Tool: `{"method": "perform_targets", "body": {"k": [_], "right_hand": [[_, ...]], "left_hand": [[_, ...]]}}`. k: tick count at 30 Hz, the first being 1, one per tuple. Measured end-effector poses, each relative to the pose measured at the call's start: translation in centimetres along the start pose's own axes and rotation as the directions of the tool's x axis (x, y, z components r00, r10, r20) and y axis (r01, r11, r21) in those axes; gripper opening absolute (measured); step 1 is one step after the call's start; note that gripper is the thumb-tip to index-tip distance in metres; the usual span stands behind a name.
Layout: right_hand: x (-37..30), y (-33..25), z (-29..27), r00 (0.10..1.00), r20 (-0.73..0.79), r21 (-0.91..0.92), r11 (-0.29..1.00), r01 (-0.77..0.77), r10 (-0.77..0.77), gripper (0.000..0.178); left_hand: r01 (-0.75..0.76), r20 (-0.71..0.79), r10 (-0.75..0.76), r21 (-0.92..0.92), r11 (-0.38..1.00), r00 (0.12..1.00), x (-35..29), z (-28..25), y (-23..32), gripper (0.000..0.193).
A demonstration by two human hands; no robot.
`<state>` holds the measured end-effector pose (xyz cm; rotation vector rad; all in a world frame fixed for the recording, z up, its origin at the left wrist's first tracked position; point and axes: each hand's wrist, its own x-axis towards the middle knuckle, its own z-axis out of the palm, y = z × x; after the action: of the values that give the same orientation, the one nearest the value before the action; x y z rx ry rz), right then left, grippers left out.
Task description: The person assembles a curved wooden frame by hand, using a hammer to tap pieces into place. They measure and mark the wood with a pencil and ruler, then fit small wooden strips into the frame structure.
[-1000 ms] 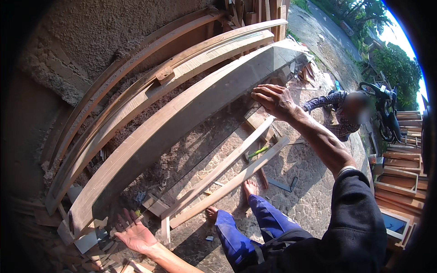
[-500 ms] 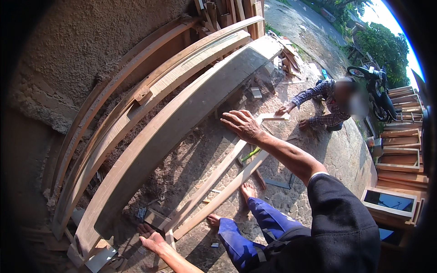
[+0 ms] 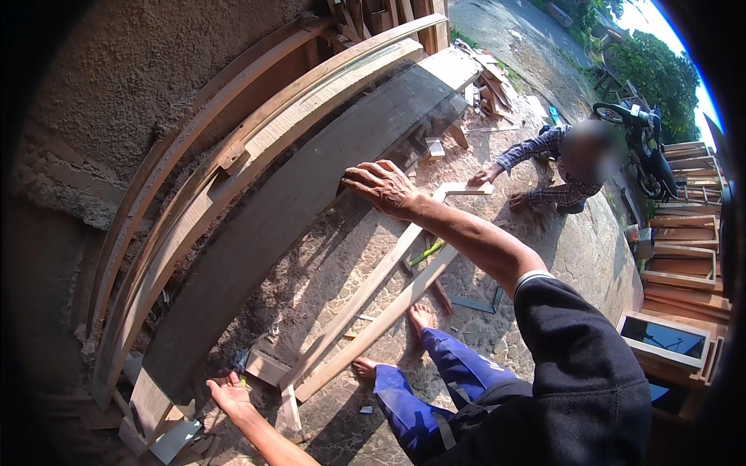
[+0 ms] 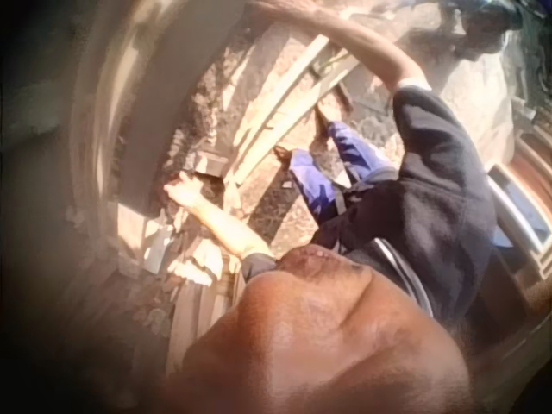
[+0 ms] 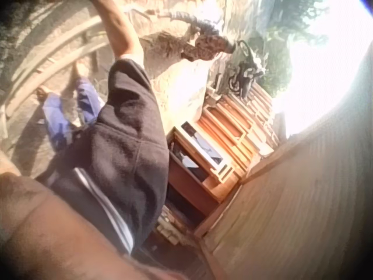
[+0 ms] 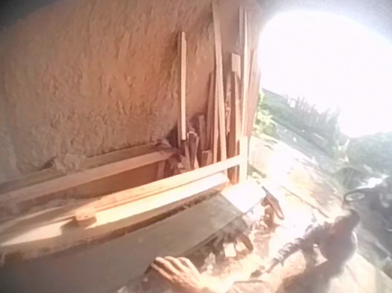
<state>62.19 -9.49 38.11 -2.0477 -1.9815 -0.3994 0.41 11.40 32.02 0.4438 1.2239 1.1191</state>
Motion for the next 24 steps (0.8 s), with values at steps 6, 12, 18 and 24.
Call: {"method": "perform_targets", "body": {"k": [6, 12, 18, 24], "right_hand": [[0.9, -0.4, 0.7, 1.0, -0.014, -0.058, 0.998, -0.024, 0.023, 0.053], [0.7, -0.9, 0.3, 0.998, 0.06, -0.13, 0.991, -0.012, 0.02, 0.059], [0.6, -1.3, 0.2, 0.998, -0.005, -0.082, 0.995, -0.061, 0.061, 0.055], [-0.8, -4.3, -3.3, 0.979, 0.087, -0.025, 0.983, -0.18, 0.182, 0.086]], "left_hand": [[0.063, -0.072, -0.066, -0.033, 0.997, 0.995, 3.6, -0.2, 0.9, 0.049], [0.05, -0.195, -0.061, -0.057, 0.997, 0.979, 4.9, 1.1, 1.1, 0.048], [0.023, -0.227, -0.054, -0.141, 0.99, 0.972, 4.1, 2.0, 1.1, 0.048], [0.036, -0.152, -0.067, -0.194, 0.98, 0.986, -0.8, 4.5, 1.4, 0.074]]}}
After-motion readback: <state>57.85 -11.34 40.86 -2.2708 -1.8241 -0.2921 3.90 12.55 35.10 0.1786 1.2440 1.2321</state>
